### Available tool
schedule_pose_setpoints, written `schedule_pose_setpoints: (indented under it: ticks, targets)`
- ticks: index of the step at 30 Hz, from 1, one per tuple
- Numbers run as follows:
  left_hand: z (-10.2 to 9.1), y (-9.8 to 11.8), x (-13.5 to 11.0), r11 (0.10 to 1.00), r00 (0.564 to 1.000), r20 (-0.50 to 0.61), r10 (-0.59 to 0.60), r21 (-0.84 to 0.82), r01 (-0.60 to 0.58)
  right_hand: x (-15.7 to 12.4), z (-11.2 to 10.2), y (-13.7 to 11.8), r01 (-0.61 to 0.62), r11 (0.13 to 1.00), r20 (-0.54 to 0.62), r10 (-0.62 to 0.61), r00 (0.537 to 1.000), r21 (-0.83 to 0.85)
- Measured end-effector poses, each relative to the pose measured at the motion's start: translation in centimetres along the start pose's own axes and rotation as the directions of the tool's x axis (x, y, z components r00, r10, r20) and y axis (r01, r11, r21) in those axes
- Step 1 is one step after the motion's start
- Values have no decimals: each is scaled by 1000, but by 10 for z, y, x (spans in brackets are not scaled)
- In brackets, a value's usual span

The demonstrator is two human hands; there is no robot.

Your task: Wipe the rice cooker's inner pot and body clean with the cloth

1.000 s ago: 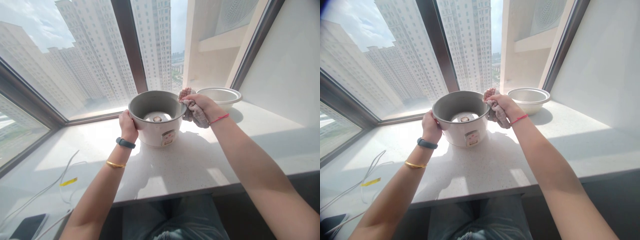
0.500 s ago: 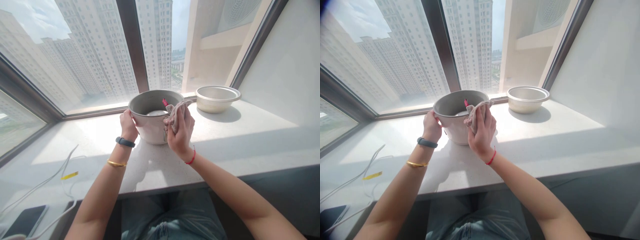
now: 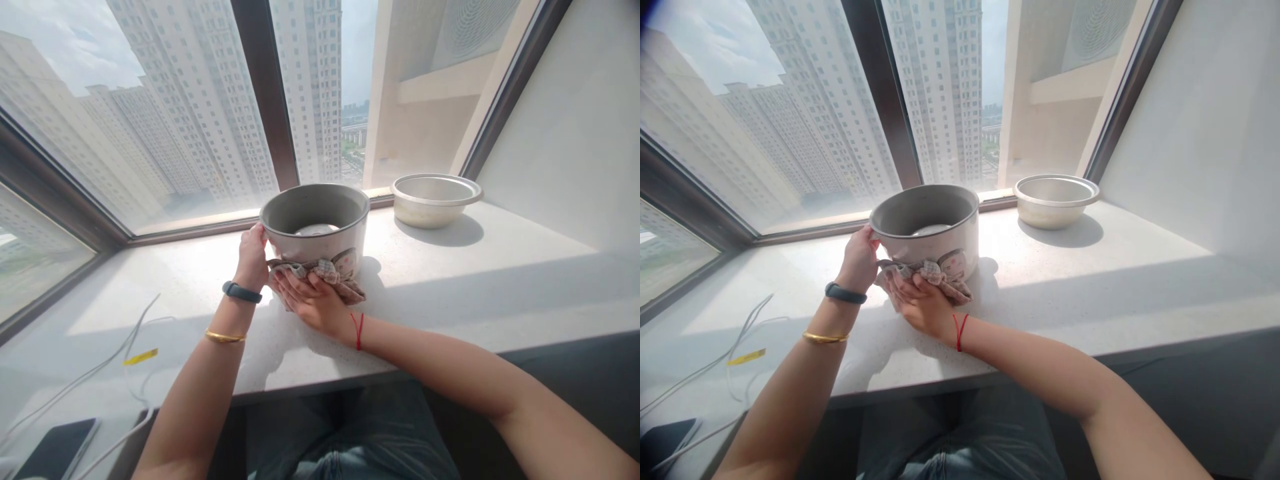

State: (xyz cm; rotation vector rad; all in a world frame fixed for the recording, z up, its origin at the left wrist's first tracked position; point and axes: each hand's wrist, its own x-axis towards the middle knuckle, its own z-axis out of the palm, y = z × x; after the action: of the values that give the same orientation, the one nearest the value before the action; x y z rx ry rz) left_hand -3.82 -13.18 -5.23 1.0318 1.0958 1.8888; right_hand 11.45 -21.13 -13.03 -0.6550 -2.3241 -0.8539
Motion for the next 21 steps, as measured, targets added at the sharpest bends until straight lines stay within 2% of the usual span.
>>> schedule_pose_setpoints:
  ticks: [2,4,6,7,8,9,10,11,12,13,14,15,17,19,21]
  targets:
    - [0,0,0,1000,1000,-12,-19,4,19,-8,-7,14,-32,999,-70,31,997,-20]
    - [1,1,-1,999,999,-24,-43,4,43,-16,-16,34,-130,991,-190,126,974,-12]
    - [1,3,-2,998,998,-27,-60,11,60,-21,-22,54,-257,962,-313,274,909,97]
    - [0,4,-3,998,997,-32,-67,18,67,-24,-22,63,-318,929,-367,368,854,191]
    - [0,4,-3,997,997,-40,-72,23,73,-25,-21,70,-368,879,-408,469,783,305]
    - [0,5,-4,997,996,-48,-75,26,76,-26,-17,76,-408,803,-428,582,691,433]
    - [0,5,-4,997,995,-57,-76,30,78,-26,-12,81,-436,695,-415,704,577,572]
    - [0,4,-4,996,995,-61,-77,32,79,-26,-6,86,-438,549,-356,819,449,712]
    - [-1,4,-3,996,995,-59,-76,34,78,-25,-1,92,-408,372,-250,913,322,834]
    - [-1,3,-3,996,996,-54,-74,36,76,-24,4,99,-345,179,-108,970,216,921]
    - [-2,1,-2,997,996,-46,-71,37,73,-22,8,108,-264,-6,47,988,149,964]
    - [-2,0,-2,997,997,-37,-66,40,68,-21,12,120,-194,-172,198,973,122,966]
    - [-3,-2,0,998,999,-21,-49,49,50,-20,18,146,-148,-415,435,889,144,898]
    - [-3,-3,0,998,1000,-12,-20,59,21,-19,24,172,-203,-544,577,798,173,814]
    - [-2,-4,0,998,1000,-20,1,55,0,-17,33,193,-273,-586,639,747,185,763]
